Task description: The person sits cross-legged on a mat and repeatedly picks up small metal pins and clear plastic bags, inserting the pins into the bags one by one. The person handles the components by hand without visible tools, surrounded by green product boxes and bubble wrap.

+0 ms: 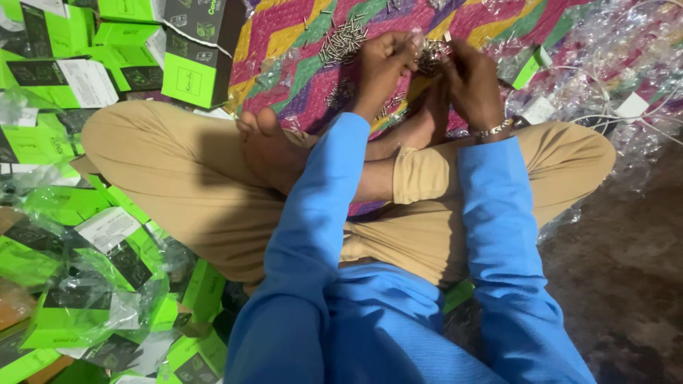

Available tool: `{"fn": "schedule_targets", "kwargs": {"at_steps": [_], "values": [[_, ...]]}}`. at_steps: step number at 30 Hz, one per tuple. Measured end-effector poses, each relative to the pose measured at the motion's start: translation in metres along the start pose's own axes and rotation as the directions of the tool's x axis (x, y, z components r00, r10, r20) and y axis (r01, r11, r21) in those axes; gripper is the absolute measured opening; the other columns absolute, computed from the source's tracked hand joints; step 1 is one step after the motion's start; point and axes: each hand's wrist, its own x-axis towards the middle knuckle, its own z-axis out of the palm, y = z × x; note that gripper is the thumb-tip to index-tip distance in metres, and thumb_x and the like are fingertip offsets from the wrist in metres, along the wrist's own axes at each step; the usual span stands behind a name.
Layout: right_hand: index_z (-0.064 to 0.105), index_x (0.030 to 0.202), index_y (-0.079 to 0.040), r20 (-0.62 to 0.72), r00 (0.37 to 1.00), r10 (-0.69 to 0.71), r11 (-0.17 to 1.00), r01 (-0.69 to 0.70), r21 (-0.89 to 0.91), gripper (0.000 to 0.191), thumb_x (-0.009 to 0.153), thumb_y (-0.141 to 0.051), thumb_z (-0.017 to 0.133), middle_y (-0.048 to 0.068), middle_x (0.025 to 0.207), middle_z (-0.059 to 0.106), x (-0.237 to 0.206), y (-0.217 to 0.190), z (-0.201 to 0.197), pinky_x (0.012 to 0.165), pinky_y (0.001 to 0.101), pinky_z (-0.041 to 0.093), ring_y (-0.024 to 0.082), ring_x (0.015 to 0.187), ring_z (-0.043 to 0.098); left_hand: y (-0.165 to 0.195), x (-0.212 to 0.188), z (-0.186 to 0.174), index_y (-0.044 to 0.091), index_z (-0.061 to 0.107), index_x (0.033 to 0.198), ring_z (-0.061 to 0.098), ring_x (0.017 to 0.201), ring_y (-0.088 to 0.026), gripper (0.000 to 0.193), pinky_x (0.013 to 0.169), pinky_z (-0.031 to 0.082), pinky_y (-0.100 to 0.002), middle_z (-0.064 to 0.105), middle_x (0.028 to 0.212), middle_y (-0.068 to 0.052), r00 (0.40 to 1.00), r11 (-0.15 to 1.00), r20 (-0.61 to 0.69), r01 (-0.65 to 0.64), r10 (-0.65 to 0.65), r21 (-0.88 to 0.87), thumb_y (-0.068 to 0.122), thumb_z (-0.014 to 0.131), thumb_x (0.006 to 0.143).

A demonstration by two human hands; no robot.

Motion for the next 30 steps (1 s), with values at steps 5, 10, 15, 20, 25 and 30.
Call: {"fn": "schedule_targets", "kwargs": {"at_steps": [5,10,15,20,25,30], "values": [[0.071,0.121,0.005,0.014,0.999,-0.042,0.998,0.042,-0.056,0.019,0.107,-0.006,0.065,0.023,0.098,0.072,-0.001,-0.016,0.000,0.075,0.0363,0.056,0.026,0.083,0.073,-0.003,-0.003,0.000,-0.001,0.075,0.104,0.065,0.064,-0.008,0.019,0.055,0.048,-0.022,0.077,0.083,-0.004,0.996,1.000,0.088,0.007,-0.009,0.023,0.017,0.070,0.098],[0.073,0.121,0.000,0.049,0.998,0.036,0.995,-0.031,-0.090,0.021,0.103,-0.008,0.066,0.023,0.096,0.073,0.002,-0.027,-0.002,0.072,0.0386,0.056,0.029,0.080,0.074,-0.009,-0.001,0.000,-0.002,0.075,0.099,0.066,0.063,-0.008,0.021,0.054,0.048,-0.023,0.076,0.079,-0.005,0.995,0.999,0.096,0.004,-0.009,0.049,0.018,0.071,0.099],[0.075,0.122,-0.001,0.081,0.994,0.075,0.985,-0.061,-0.163,0.024,0.101,-0.009,0.067,0.024,0.093,0.071,0.000,-0.029,-0.006,0.070,0.0402,0.055,0.034,0.077,0.072,-0.011,-0.001,0.002,-0.002,0.076,0.103,0.066,0.063,-0.008,0.023,0.055,0.049,-0.022,0.074,0.076,-0.005,0.999,0.996,0.030,-0.040,0.038,0.080,0.020,0.074,0.096],[0.077,0.117,-0.005,0.044,0.999,0.018,0.978,-0.008,-0.209,0.021,0.099,-0.013,0.070,0.021,0.095,0.073,0.001,-0.031,-0.001,0.071,0.0413,0.056,0.035,0.079,0.072,-0.009,-0.008,0.005,0.000,0.077,0.109,0.068,0.070,-0.014,0.022,0.062,0.053,-0.029,0.077,0.085,-0.010,0.977,0.935,0.016,-0.210,0.214,0.286,0.018,0.073,0.097],[0.079,0.113,-0.012,-0.073,0.987,0.145,0.943,-0.160,-0.291,0.019,0.097,-0.019,0.073,0.018,0.088,0.073,0.000,-0.028,0.012,0.065,0.0427,0.055,0.035,0.074,0.072,-0.003,-0.012,0.003,0.005,0.077,0.107,0.075,0.083,-0.030,0.016,0.074,0.059,-0.038,0.076,0.094,-0.015,0.879,0.661,0.160,-0.448,0.450,0.602,0.011,0.070,0.093],[0.080,0.112,-0.012,-0.200,0.971,0.129,0.931,-0.188,-0.314,0.018,0.097,-0.020,0.073,0.017,0.086,0.073,0.002,-0.022,0.024,0.064,0.0434,0.055,0.036,0.074,0.072,0.003,-0.010,0.005,0.004,0.076,0.100,0.073,0.083,-0.035,0.011,0.073,0.058,-0.042,0.075,0.092,-0.016,0.845,0.619,0.236,-0.516,0.480,0.591,0.008,0.069,0.092]]}}
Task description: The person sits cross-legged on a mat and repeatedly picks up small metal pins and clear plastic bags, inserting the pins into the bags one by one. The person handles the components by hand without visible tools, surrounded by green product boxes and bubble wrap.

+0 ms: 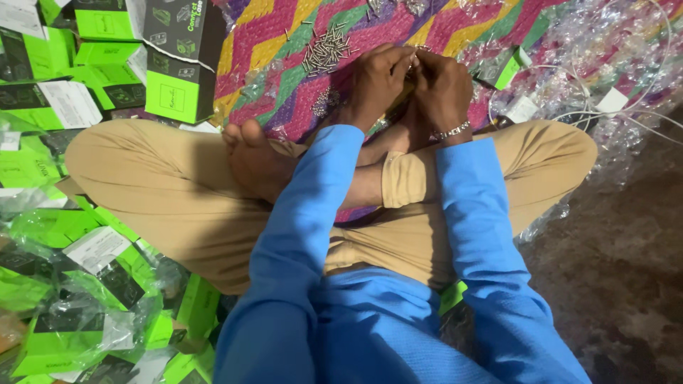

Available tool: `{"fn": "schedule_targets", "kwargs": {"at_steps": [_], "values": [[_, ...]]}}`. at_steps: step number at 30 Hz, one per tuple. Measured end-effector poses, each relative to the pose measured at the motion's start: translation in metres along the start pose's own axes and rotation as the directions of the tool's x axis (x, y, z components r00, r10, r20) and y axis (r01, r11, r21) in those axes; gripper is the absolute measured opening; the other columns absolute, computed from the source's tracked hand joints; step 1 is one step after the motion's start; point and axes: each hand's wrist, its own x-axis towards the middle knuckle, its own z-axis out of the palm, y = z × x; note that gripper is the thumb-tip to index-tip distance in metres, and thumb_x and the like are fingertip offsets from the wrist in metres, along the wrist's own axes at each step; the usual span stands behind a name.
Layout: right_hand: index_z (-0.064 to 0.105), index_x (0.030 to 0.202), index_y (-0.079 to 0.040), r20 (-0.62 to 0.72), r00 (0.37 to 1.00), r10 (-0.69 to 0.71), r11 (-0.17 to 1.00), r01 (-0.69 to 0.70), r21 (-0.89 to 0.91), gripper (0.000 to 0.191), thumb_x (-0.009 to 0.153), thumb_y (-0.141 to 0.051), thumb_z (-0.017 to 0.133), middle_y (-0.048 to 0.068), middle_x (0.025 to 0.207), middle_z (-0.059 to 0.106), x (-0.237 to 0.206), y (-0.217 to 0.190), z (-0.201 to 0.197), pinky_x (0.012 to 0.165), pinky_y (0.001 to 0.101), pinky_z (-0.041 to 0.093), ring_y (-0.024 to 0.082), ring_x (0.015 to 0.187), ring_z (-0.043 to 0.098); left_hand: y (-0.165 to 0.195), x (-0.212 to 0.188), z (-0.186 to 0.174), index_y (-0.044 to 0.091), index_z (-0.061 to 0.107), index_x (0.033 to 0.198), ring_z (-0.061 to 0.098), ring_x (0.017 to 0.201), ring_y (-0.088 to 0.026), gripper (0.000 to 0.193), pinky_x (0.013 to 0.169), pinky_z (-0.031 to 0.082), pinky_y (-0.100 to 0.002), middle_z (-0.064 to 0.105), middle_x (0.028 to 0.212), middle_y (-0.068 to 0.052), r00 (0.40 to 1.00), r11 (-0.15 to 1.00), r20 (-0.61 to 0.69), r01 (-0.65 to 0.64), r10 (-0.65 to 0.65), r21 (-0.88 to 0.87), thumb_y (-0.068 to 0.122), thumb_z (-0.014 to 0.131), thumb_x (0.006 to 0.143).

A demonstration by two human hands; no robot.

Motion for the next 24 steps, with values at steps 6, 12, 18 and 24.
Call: {"fn": "schedule_targets", "kwargs": {"at_steps": [6,12,18,24], "values": [[0.079,0.113,-0.011,-0.009,0.999,0.046,0.998,-0.046,0.033,0.018,0.099,-0.018,0.070,0.017,0.084,0.074,0.000,-0.006,0.005,0.063,0.0431,0.054,0.034,0.069,0.072,0.004,0.008,-0.008,0.002,0.071,0.100,0.075,0.083,-0.033,0.010,0.074,0.059,-0.042,0.075,0.092,-0.015,0.996,0.999,0.090,-0.011,0.015,-0.051,0.004,0.068,0.091],[0.080,0.109,-0.011,-0.109,0.992,0.056,0.997,-0.061,-0.043,0.020,0.091,-0.013,0.072,0.016,0.081,0.075,0.000,0.010,0.016,0.063,0.0423,0.056,0.033,0.069,0.072,0.000,0.012,-0.003,0.002,0.071,0.097,0.075,0.083,-0.034,0.008,0.074,0.059,-0.041,0.076,0.090,-0.017,0.996,0.994,0.082,-0.027,0.036,-0.104,0.005,0.070,0.089],[0.078,0.110,-0.007,-0.104,0.994,0.025,0.999,-0.027,-0.020,0.014,0.099,-0.011,0.072,0.016,0.085,0.072,0.010,0.009,0.008,0.067,0.0404,0.054,0.031,0.074,0.069,0.026,0.025,-0.015,-0.001,0.072,0.088,0.072,0.078,-0.038,0.013,0.071,0.056,-0.045,0.072,0.086,-0.023,0.925,0.991,0.357,0.133,-0.129,0.013,0.011,0.068,0.093],[0.072,0.112,-0.001,-0.412,0.894,0.175,0.950,-0.045,0.308,0.013,0.109,-0.013,0.071,0.008,0.087,0.068,0.055,0.044,-0.059,0.067,0.0323,0.051,0.018,0.074,0.062,0.065,-0.025,-0.053,0.007,0.075,0.106,0.073,0.084,-0.024,0.019,0.078,0.055,-0.038,0.075,0.091,-0.017,0.794,0.948,0.588,0.286,-0.153,-0.139,0.015,0.066,0.092]]}}
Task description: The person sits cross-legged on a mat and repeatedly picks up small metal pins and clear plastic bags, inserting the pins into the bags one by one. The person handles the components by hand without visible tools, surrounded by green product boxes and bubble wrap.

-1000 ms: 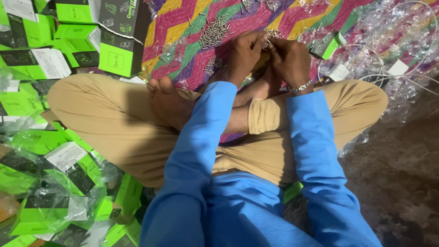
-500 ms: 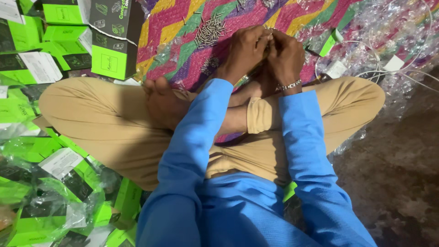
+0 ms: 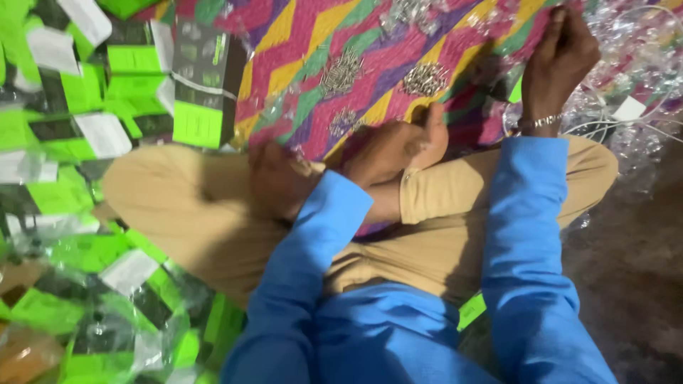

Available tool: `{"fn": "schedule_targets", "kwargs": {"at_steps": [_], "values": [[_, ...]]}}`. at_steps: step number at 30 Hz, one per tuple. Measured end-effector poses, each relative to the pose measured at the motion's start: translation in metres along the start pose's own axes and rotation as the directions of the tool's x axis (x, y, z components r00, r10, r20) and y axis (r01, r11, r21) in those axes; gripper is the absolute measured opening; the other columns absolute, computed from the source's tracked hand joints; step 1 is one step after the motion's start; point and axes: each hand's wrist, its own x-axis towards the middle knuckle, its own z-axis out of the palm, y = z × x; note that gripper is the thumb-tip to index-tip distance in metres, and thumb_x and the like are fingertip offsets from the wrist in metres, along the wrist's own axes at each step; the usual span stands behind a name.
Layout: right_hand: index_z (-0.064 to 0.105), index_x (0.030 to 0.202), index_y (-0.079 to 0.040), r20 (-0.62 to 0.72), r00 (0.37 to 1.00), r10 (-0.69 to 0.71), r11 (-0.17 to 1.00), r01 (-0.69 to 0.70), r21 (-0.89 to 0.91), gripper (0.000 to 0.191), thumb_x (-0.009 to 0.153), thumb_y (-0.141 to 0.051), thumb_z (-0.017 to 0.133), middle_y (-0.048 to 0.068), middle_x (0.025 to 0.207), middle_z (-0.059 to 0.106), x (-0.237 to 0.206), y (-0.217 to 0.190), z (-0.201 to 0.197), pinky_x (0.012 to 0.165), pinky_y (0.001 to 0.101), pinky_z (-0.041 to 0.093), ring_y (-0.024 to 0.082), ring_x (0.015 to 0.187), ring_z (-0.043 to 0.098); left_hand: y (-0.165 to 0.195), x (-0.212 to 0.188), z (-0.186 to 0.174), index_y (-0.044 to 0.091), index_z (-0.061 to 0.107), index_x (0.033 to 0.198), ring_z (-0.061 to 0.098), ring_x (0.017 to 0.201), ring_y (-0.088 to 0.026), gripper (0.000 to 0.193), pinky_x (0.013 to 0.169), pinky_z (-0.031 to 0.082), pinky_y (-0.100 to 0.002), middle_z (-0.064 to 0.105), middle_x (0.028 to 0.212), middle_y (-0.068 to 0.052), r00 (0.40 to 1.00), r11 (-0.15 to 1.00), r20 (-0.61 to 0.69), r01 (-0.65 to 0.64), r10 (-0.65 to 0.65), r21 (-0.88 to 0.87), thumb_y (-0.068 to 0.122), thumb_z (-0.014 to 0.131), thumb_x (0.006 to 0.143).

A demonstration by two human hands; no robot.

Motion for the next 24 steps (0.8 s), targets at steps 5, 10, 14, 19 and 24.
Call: {"fn": "schedule_targets", "kwargs": {"at_steps": [5,10,14,19,24], "values": [[0.072,0.123,-0.003,0.545,0.783,0.299,0.871,-0.457,0.180,0.026,0.103,-0.019,0.075,0.002,0.087,0.063,-0.038,0.029,0.003,0.059,0.0271,0.041,0.011,0.069,0.053,-0.031,0.036,0.005,0.008,0.052,0.133,0.071,0.093,-0.015,0.041,0.079,0.057,-0.032,0.077,0.101,-0.011,0.979,0.883,-0.165,0.032,-0.122,-0.468,0.009,0.071,0.097],[0.069,0.127,0.000,0.765,0.640,-0.070,0.920,-0.254,0.297,0.028,0.102,-0.013,0.073,0.005,0.110,0.073,-0.061,0.007,0.024,0.086,0.0265,0.052,0.011,0.098,0.064,-0.069,0.065,0.008,0.010,0.043,0.138,0.070,0.096,-0.015,0.060,0.072,0.056,-0.028,0.069,0.112,-0.006,0.944,0.786,-0.322,-0.145,-0.072,-0.601,-0.005,0.076,0.091],[0.073,0.107,0.000,0.683,0.727,0.072,0.832,-0.421,0.361,0.011,0.102,-0.011,0.073,0.005,0.103,0.072,-0.064,-0.020,0.032,0.083,0.0263,0.052,0.011,0.092,0.066,-0.086,0.059,0.016,0.012,0.042,0.137,0.070,0.078,-0.015,0.063,0.062,0.056,-0.025,0.073,0.091,-0.006,0.899,0.686,-0.361,-0.100,-0.248,-0.720,-0.004,0.073,0.084],[0.073,0.096,0.002,0.657,0.732,0.180,0.679,-0.576,0.456,0.010,0.101,-0.006,0.071,0.001,0.099,0.066,-0.074,-0.015,0.041,0.076,0.0254,0.051,0.011,0.085,0.064,-0.086,0.052,0.025,-0.002,0.070,0.115,0.067,0.077,-0.014,0.020,0.066,0.052,-0.026,0.073,0.098,-0.008,0.906,0.423,-0.143,0.042,-0.398,-0.905,0.000,0.067,0.096],[0.069,0.097,-0.001,0.667,0.724,0.176,0.491,-0.652,0.578,0.010,0.104,-0.008,0.067,0.002,0.099,0.065,-0.077,-0.018,0.043,0.071,0.0255,0.050,0.010,0.084,0.061,-0.082,0.052,0.028,0.002,0.068,0.108,0.070,0.089,-0.015,0.011,0.082,0.058,-0.030,0.073,0.100,-0.007,0.953,0.212,-0.126,-0.067,-0.276,-0.975,0.003,0.066,0.097]]}}
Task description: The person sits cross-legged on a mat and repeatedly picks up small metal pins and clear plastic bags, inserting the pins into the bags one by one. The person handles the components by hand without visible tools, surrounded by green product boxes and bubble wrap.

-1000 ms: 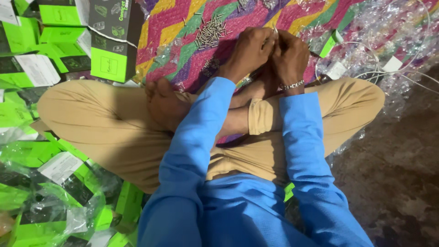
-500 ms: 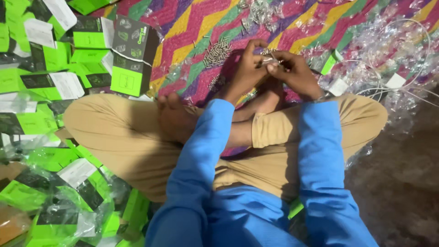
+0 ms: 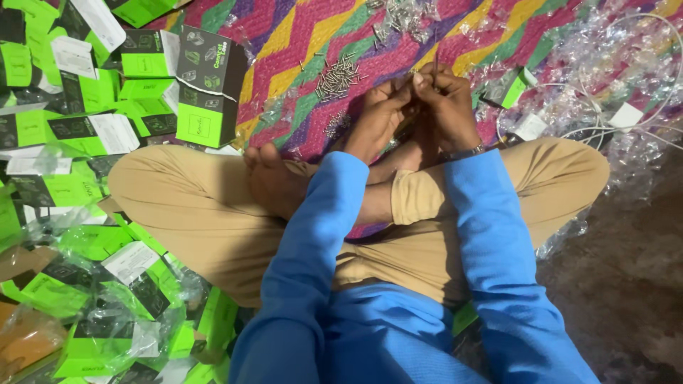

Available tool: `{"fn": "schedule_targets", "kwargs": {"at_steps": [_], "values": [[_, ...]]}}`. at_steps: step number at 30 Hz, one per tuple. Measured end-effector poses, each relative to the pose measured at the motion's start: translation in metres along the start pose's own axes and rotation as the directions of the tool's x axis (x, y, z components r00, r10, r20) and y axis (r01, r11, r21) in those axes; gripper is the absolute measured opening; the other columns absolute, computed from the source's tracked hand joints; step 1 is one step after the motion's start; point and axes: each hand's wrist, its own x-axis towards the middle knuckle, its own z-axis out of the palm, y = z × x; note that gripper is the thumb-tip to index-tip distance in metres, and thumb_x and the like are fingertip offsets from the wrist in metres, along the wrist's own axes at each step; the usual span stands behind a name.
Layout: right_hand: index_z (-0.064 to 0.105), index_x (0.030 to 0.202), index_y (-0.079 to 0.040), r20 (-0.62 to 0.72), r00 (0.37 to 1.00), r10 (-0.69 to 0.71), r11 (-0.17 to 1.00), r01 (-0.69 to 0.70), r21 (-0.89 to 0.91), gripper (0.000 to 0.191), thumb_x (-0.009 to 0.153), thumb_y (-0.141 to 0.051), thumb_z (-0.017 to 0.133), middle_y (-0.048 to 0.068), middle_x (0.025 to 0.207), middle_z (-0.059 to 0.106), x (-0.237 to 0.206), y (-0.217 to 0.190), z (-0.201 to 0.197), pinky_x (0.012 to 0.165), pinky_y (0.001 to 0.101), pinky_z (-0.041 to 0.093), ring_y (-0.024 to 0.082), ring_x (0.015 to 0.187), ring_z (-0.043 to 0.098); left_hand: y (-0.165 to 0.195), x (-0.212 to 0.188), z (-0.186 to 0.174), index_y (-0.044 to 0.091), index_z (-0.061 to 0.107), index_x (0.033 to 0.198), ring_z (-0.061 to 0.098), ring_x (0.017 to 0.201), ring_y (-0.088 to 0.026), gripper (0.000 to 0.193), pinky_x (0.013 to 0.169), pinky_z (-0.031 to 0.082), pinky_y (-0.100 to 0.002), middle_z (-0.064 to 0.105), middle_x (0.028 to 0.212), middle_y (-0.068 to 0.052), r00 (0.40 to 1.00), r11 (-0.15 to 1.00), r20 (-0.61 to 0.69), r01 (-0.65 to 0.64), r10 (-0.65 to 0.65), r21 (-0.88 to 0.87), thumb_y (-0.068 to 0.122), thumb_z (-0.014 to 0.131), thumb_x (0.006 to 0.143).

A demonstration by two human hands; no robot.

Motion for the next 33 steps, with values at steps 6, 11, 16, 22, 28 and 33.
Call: {"fn": "schedule_targets", "kwargs": {"at_steps": [6,11,16,22,28,33], "values": [[0.068,0.091,0.000,-0.118,0.992,0.046,0.999,-0.045,0.013,0.023,0.107,-0.016,0.063,0.004,0.076,0.065,-0.003,-0.001,0.008,0.055,0.0285,0.048,0.012,0.059,0.057,0.004,0.003,0.002,0.004,0.070,0.100,0.062,0.070,-0.010,0.014,0.063,0.049,-0.025,0.068,0.083,-0.002,0.998,0.925,-0.024,0.058,-0.053,0.376,0.018,0.067,0.101],[0.066,0.087,-0.001,-0.136,0.990,-0.042,0.973,0.010,-0.231,0.033,0.112,-0.021,0.059,0.003,0.072,0.066,0.005,0.029,-0.014,0.055,0.0279,0.046,0.011,0.058,0.057,0.025,-0.001,0.011,0.005,0.067,0.087,0.054,0.051,-0.007,0.029,0.043,0.038,-0.025,0.062,0.065,0.001,0.995,0.638,-0.008,0.071,-0.101,0.767,0.032,0.066,0.097],[0.060,0.082,-0.005,-0.267,0.952,-0.152,0.975,0.099,-0.200,0.039,0.114,-0.027,0.059,0.001,0.070,0.057,0.017,0.031,-0.024,0.051,0.0295,0.040,0.010,0.057,0.048,0.050,-0.004,0.035,0.002,0.072,0.090,0.057,0.059,-0.007,0.030,0.049,0.041,-0.026,0.066,0.071,-0.001,0.940,0.558,0.135,0.067,-0.313,0.827,0.030,0.069,0.098],[0.057,0.104,-0.003,-0.468,0.847,-0.252,0.912,0.369,0.178,0.033,0.117,-0.032,0.065,0.007,0.088,0.056,0.033,-0.037,-0.108,0.058,0.0331,0.044,0.020,0.072,0.054,0.059,-0.047,0.036,-0.001,0.072,0.098,0.073,0.081,-0.012,0.023,0.071,0.058,-0.029,0.076,0.087,-0.006,0.886,0.401,0.382,-0.260,-0.264,0.878,0.022,0.070,0.098],[0.060,0.100,-0.007,-0.439,0.873,-0.213,0.947,0.295,0.128,0.026,0.112,-0.028,0.067,0.006,0.090,0.062,0.025,0.001,-0.116,0.058,0.0310,0.045,0.016,0.069,0.058,0.039,-0.008,0.046,0.004,0.072,0.108,0.075,0.074,-0.018,0.031,0.064,0.056,-0.035,0.076,0.085,-0.011,0.994,0.233,-0.031,0.005,0.109,0.973,0.029,0.074,0.088],[0.061,0.098,-0.008,-0.411,0.897,-0.166,0.940,0.270,0.210,0.025,0.111,-0.029,0.063,0.005,0.092,0.065,0.021,-0.019,-0.089,0.057,0.0295,0.046,0.014,0.070,0.059,0.035,0.017,0.051,0.006,0.064,0.122,0.076,0.078,-0.027,0.040,0.070,0.056,-0.040,0.075,0.094,-0.014,0.967,0.024,0.006,-0.013,0.255,1.000,0.035,0.066,0.095]]}}
